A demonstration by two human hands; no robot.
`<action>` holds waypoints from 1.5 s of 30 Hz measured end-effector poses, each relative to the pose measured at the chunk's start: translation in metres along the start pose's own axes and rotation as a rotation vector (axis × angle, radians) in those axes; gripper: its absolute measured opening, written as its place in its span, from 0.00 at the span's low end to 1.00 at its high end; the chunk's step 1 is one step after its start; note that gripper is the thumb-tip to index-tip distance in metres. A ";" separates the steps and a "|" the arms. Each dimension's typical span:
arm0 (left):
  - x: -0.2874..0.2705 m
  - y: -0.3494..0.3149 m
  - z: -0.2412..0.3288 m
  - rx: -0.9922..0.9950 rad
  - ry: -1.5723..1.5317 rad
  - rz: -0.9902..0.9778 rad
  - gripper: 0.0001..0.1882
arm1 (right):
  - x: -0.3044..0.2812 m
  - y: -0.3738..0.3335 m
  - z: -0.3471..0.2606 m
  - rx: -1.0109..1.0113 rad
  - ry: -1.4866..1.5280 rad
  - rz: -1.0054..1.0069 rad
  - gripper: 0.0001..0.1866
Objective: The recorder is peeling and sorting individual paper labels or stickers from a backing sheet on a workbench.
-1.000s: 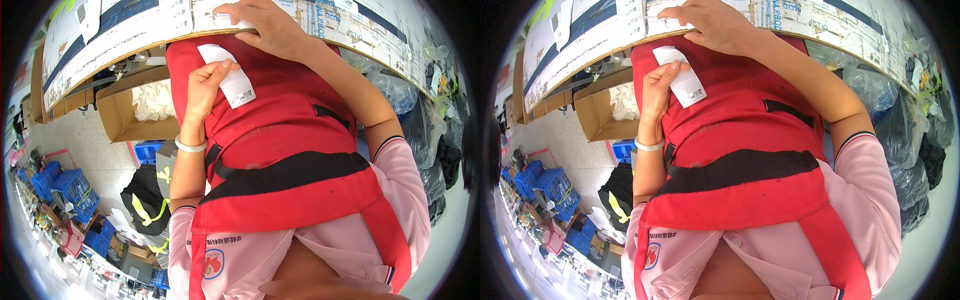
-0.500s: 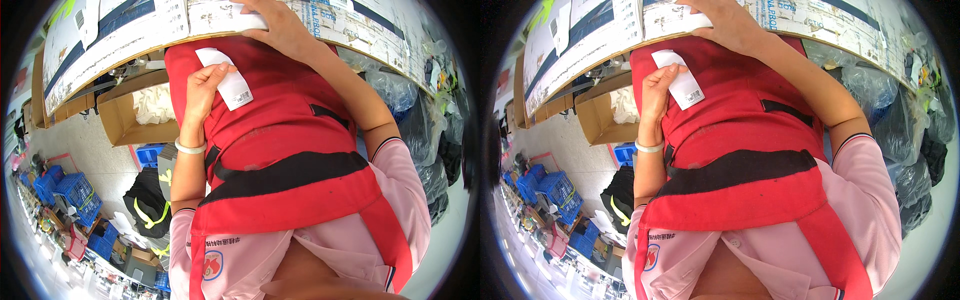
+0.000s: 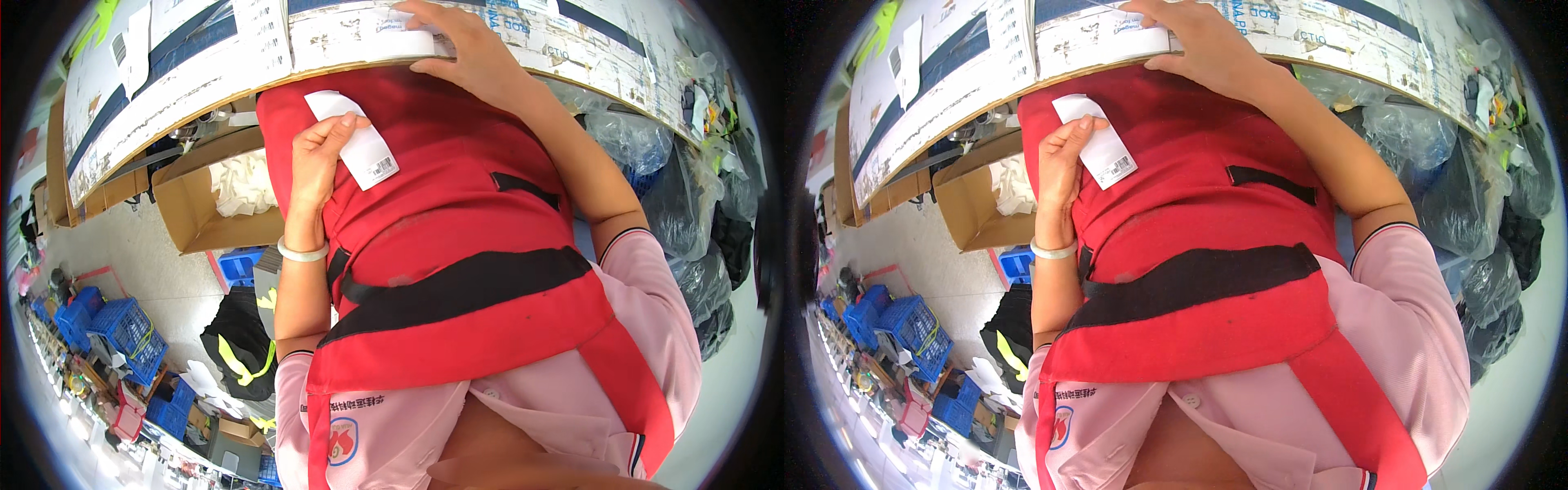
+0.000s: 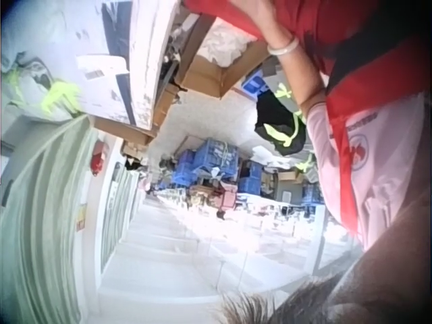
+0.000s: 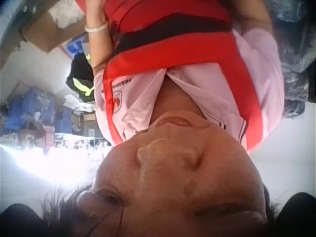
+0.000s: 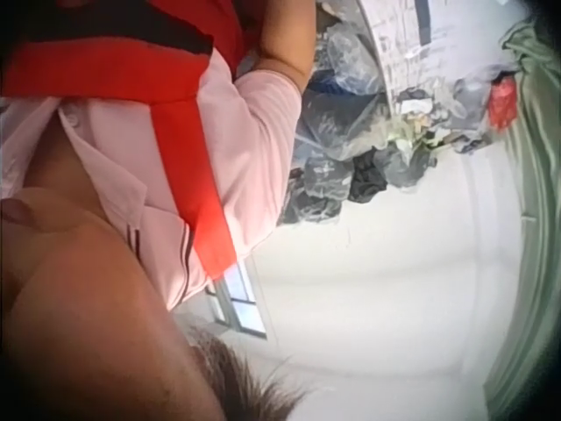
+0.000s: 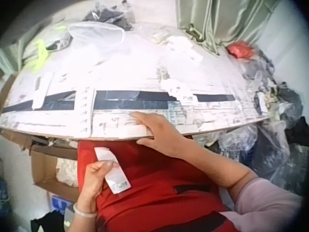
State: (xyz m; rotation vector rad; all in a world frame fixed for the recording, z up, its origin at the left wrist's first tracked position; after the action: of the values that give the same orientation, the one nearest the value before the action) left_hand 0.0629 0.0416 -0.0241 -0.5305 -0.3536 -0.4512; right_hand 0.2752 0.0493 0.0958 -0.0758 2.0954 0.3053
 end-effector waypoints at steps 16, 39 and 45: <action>0.003 0.001 -0.001 -0.006 0.008 0.000 0.13 | 0.005 -0.012 0.015 0.027 0.014 0.061 0.31; -0.002 0.002 -0.005 0.004 -0.009 0.017 0.12 | 0.033 0.006 0.043 0.582 0.742 -0.104 0.09; 0.000 0.002 -0.004 -0.019 -0.014 0.001 0.11 | 0.033 0.007 0.045 0.578 0.727 -0.097 0.10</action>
State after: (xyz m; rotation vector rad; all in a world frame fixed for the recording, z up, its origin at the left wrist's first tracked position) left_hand 0.0646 0.0411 -0.0284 -0.5528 -0.3624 -0.4503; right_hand 0.2943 0.0690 0.0471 0.0685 2.8025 -0.4651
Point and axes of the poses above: each hand's wrist, its own y-axis towards the middle knuckle, its own x-axis out of the palm, z = x × y, the point moved 7 cm from there along y, towards the middle knuckle, and after that the axes turned 8 degrees about -y, right-handed, at the moved point
